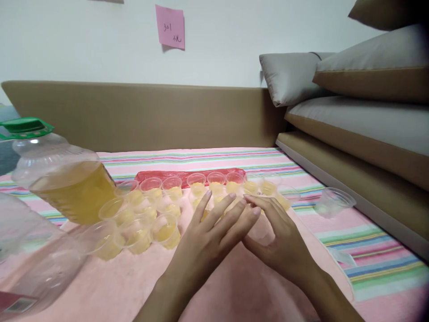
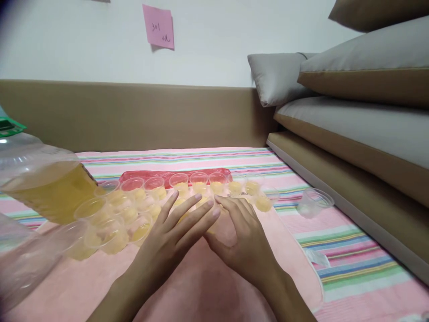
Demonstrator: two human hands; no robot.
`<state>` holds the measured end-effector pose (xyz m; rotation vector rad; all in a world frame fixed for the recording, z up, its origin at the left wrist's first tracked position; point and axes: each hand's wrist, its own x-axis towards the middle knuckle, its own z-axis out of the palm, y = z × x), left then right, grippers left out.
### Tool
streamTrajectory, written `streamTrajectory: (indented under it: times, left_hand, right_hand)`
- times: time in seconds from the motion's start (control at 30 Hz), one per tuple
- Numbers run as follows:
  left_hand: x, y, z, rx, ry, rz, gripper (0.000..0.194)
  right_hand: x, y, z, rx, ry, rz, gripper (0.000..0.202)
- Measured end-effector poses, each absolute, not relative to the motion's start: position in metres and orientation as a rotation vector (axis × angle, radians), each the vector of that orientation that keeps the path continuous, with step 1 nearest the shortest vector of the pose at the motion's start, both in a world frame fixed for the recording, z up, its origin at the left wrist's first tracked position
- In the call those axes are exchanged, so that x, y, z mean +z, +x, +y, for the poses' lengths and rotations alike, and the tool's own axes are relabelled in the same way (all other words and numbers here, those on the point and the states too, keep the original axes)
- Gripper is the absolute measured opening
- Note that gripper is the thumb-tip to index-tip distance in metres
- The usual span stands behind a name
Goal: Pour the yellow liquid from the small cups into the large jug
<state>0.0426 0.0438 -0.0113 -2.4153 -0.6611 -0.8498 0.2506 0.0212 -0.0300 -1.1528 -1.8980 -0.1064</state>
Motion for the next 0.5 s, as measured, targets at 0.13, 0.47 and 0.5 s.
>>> streamTrajectory:
  times: [0.13,0.47,0.5]
  left_hand:
    - [-0.0058,0.0415,0.0410,-0.836,-2.480,-0.582,0.051]
    - [-0.0043,0.0440,0.0386,-0.870,-2.544,-0.547,0.055]
    - [-0.0039,0.0447,0.0375,-0.894,-2.544,-0.550,0.058]
  right_hand:
    - [-0.0244,0.2500,0.0204,-0.055,-1.137,-1.865,0.053]
    - [-0.0237,0.2475,0.0128,0.054,-1.181,-1.727,0.050]
    - [-0.0218,0.2506,0.0123,0.077,-1.208,-1.682,0.050]
